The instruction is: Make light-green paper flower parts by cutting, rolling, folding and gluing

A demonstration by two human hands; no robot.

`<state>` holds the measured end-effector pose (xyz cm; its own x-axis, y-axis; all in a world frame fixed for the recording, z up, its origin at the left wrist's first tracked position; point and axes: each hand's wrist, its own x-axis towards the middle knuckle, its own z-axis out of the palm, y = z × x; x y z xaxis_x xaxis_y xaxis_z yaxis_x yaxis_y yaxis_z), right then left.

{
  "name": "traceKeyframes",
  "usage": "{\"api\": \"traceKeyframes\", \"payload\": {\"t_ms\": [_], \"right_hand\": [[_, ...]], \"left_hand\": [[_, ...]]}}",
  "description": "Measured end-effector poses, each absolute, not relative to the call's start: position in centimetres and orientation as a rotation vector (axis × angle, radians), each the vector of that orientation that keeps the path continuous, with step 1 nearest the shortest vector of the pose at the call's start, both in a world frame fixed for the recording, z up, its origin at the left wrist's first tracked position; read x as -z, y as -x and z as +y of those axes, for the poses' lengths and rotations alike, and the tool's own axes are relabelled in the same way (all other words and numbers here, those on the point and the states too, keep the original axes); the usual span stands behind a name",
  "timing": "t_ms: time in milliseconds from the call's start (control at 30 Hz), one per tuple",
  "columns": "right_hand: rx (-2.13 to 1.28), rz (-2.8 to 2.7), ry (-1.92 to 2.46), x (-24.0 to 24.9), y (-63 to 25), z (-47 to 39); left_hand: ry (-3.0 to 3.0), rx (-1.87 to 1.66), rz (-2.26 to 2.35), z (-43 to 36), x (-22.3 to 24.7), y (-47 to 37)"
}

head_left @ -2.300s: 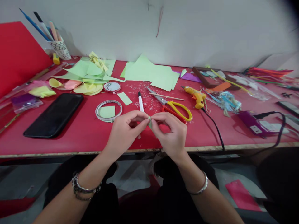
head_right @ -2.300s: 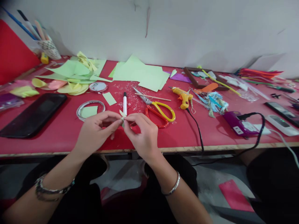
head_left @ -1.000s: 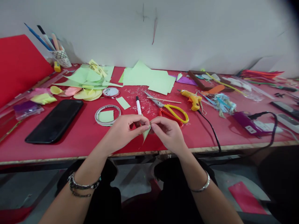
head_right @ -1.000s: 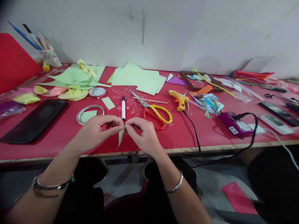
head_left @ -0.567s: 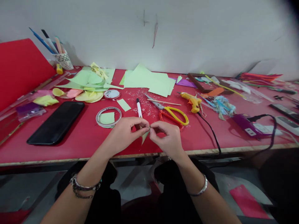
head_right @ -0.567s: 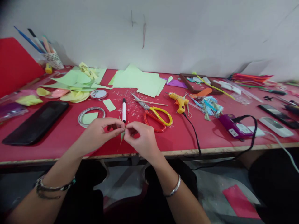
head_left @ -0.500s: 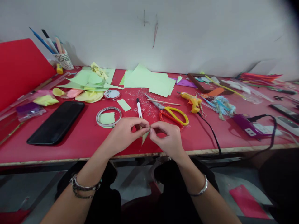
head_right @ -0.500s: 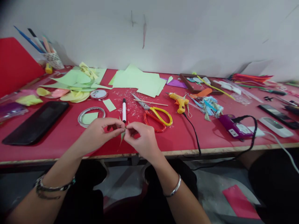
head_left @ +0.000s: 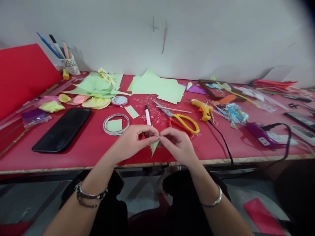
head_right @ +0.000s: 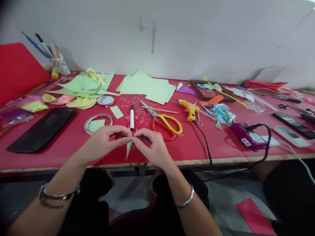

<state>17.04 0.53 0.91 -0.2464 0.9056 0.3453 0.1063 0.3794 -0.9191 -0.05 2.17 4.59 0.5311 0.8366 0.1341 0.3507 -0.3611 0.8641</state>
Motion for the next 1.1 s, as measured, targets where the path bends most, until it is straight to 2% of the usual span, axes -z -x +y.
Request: {"api": "traceKeyframes", "payload": {"t_ms": [233,467,600,800,933,1100], "right_hand": [[-0.987,-1.585,0.962,-1.4,-17.4,0.8],[-0.792,-1.302,1.077,-2.4,-18.6,2.0],[-0.696,-1.340,1.078,-4.3,-17.9,3.0],[-0.667,-1.904,1.044,-7.1,-11.9,7.6],[-0.820,-1.951,1.212,-7.3,-6.5,13.9],[-0.990,-1.982,1.418,-5.7,-1.0,21.0]], "left_hand": [[-1.802,-0.768,0.957,2.8,-4.1,0.2],[-1.370,-1.090,1.051,4.0,-3.0,0.6],[-1.280,-1.264,1.209,4.8,-2.3,0.9],[-1.535,-1.292,1.384,4.5,-2.1,1.5],[-1.830,-1.168,1.673,4.1,-2.3,2.0],[-1.880,-1.096,1.748,3.8,-2.3,2.5]]}}
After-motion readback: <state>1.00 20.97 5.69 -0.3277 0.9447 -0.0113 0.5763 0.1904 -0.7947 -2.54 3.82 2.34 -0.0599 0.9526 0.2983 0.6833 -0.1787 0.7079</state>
